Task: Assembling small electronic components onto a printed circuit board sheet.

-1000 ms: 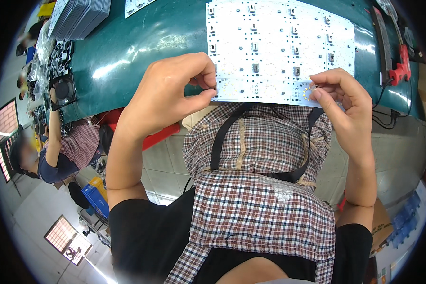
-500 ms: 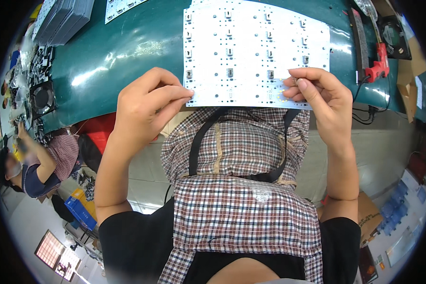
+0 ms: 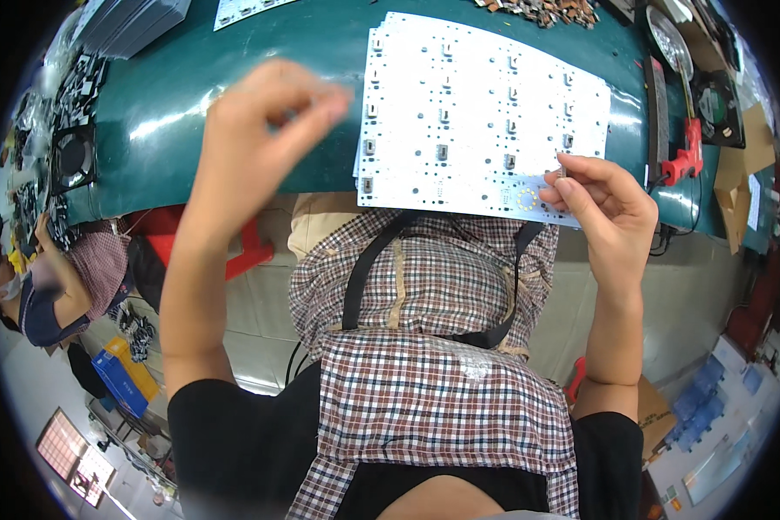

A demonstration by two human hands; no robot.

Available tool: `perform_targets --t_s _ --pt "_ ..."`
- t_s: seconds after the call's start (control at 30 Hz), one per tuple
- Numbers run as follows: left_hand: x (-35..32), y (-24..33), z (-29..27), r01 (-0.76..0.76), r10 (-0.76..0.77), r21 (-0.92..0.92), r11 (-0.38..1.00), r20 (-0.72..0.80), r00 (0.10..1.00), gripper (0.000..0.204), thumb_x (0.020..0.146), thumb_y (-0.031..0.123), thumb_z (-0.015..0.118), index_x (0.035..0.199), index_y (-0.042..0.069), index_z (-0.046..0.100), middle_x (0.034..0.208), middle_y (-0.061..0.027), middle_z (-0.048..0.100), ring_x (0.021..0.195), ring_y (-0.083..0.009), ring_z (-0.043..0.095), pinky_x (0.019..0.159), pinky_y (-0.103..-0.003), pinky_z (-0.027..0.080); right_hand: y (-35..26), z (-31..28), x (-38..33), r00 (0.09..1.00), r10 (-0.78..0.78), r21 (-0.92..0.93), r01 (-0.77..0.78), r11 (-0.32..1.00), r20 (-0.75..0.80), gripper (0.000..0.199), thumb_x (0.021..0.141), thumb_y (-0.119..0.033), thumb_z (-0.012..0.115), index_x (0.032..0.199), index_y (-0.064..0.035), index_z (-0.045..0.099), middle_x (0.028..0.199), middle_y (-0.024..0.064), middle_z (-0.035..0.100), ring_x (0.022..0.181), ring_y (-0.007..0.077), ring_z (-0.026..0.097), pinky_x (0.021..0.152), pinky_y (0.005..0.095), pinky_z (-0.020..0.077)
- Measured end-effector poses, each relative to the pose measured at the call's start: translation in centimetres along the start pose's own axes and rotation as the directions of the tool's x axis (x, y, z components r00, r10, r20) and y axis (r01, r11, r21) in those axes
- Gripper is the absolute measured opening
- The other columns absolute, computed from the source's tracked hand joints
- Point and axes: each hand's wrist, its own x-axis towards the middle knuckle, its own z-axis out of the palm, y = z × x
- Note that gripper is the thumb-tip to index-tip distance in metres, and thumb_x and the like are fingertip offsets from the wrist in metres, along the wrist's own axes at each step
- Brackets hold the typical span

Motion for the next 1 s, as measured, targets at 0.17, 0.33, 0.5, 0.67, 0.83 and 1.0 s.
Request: perform_targets --t_s 0.17,0.33,0.5,0.67,0.83,1.0 --pt "8.6 -3.1 1.7 0.022 0.017 0.219 0.976 -0.177 0.984 0.013 0.087 0.016 0.076 0.089 0.003 0.073 0.083 -0.0123 0.074 0.075 -0.0238 0.071 0.07 -0.034 0.055 -0.8 0.1 0.0 0.999 -0.036 -0.105 0.037 0.994 0.005 0.023 0.093 0.007 0.068 0.116 0.0098 0.068 0.1 0.0166 0.076 0.09 0.0207 0.076 0.082 0.0298 0.061" --pt "11.8 -5.8 3.8 0.105 -0.077 0.285 0.953 -0.106 0.991 0.018 0.086 0.02 0.075 0.091 0.003 0.074 0.088 -0.0157 0.073 0.08 -0.0311 0.071 0.075 -0.042 0.055 -1.5 -0.7 -0.9 0.999 -0.033 -0.153 0.032 0.988 -0.006 0.023 0.094 0.008 0.067 0.117 0.0101 0.067 0.1 0.0154 0.074 0.09 0.02 0.075 0.082 0.0296 0.0604" --pt "13.4 -7.3 3.8 0.122 -0.096 0.352 0.928 -0.09 0.991 0.019 0.088 0.021 0.072 0.092 0.002 0.074 0.086 -0.0129 0.074 0.079 -0.0249 0.071 0.073 -0.038 0.055 -1.4 -1.3 -1.4 0.999 -0.014 -0.115 0.01 0.993 -0.033 0.024 0.095 0.009 0.065 0.119 0.0105 0.066 0.102 0.0146 0.074 0.091 0.0195 0.074 0.082 0.0298 0.0609" --pt "14.3 -7.6 0.9 0.507 -0.405 -0.425 0.749 0.312 0.86 0.021 0.1 0.02 0.064 0.097 0.001 0.073 0.091 -0.0036 0.073 0.073 -0.0088 0.063 0.064 -0.023 0.052 -1.3 -1.4 -1.3 1.0 -0.001 -0.079 -0.001 0.997 -0.026 0.024 0.095 0.009 0.065 0.119 0.0108 0.066 0.103 0.0147 0.073 0.091 0.019 0.074 0.083 0.0293 0.061" --pt "13.3 -6.5 -0.2 0.566 -0.319 -0.68 0.466 0.467 0.824 0.015 0.1 0.012 0.065 0.104 -0.001 0.072 0.098 -0.0092 0.075 0.08 -0.01 0.068 0.069 -0.021 0.056 -1.1 -1.5 -1.3 1.0 0.006 -0.034 -0.007 0.999 -0.01 0.022 0.096 0.01 0.064 0.118 0.0108 0.066 0.103 0.0145 0.073 0.092 0.0189 0.074 0.083 0.0293 0.0611" --pt "13.6 -5.6 0.8 0.558 -0.257 -0.715 0.421 0.496 0.829 0.015 0.1 0.011 0.066 0.104 -0.001 0.071 0.1 -0.0115 0.075 0.082 -0.0119 0.07 0.07 -0.022 0.058 -0.9 -1.6 -1.8 1.0 0.021 -0.028 -0.022 0.999 -0.011 0.021 0.094 0.009 0.066 0.115 0.01 0.067 0.104 0.0137 0.073 0.091 0.0179 0.074 0.081 0.0275 0.0596"
